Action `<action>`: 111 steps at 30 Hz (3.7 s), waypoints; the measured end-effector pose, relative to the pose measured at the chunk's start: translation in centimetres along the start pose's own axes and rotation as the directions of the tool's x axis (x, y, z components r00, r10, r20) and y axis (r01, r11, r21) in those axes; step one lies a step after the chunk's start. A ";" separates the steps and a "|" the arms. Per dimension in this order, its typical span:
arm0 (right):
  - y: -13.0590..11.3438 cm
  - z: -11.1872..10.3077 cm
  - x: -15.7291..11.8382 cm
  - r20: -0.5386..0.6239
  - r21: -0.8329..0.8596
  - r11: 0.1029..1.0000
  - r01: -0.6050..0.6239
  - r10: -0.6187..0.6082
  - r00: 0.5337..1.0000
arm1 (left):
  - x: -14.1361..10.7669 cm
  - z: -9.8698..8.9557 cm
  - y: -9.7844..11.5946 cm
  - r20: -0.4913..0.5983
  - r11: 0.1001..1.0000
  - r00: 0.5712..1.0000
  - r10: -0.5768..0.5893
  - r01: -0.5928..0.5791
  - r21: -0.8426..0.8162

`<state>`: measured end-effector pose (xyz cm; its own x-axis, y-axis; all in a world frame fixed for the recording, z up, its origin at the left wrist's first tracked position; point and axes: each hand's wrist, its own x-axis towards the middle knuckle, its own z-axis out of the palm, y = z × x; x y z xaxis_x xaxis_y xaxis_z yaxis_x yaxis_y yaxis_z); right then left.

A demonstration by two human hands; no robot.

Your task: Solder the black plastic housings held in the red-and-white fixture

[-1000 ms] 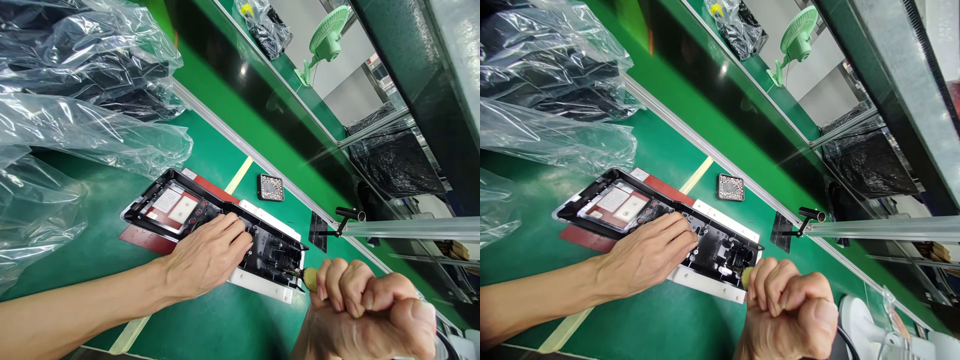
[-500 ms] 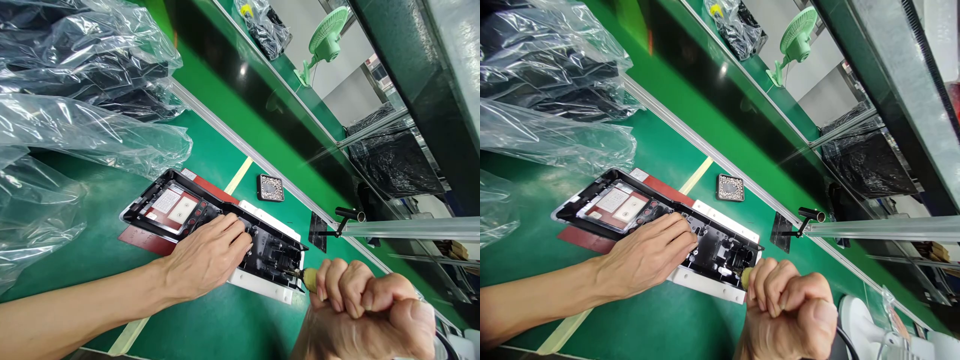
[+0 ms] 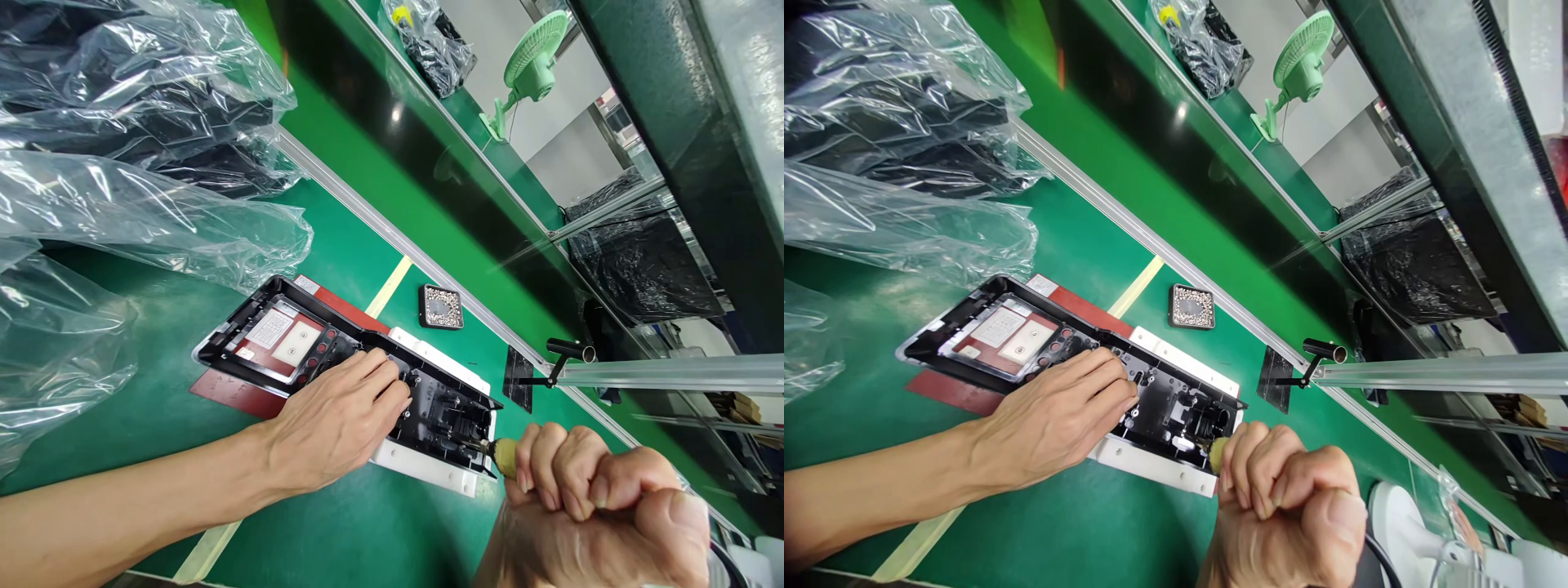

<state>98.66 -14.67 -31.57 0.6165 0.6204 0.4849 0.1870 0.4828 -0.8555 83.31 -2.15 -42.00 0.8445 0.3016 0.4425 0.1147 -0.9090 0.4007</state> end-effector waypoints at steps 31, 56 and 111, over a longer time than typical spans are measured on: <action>0.1 0.2 0.2 0.016 0.001 1.000 0.025 -0.025 1.000 | -0.1 0.1 0.0 -0.034 0.998 0.999 -0.001 -0.001 -0.060; -0.1 0.7 0.1 -0.036 0.027 0.999 -0.027 0.028 0.999 | 0.2 0.2 0.2 -0.179 0.995 0.984 0.013 -0.030 -0.092; -0.4 1.0 0.4 -0.020 -0.020 0.999 -0.033 0.033 0.999 | 0.2 -0.4 0.1 -0.175 0.996 0.982 0.076 -0.082 -0.025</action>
<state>98.02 -13.98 -30.81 0.6377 0.6232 0.4527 0.1819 0.4492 -0.8747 83.30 -2.03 -41.57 0.7462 0.2769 0.6054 0.0321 -0.9233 0.3827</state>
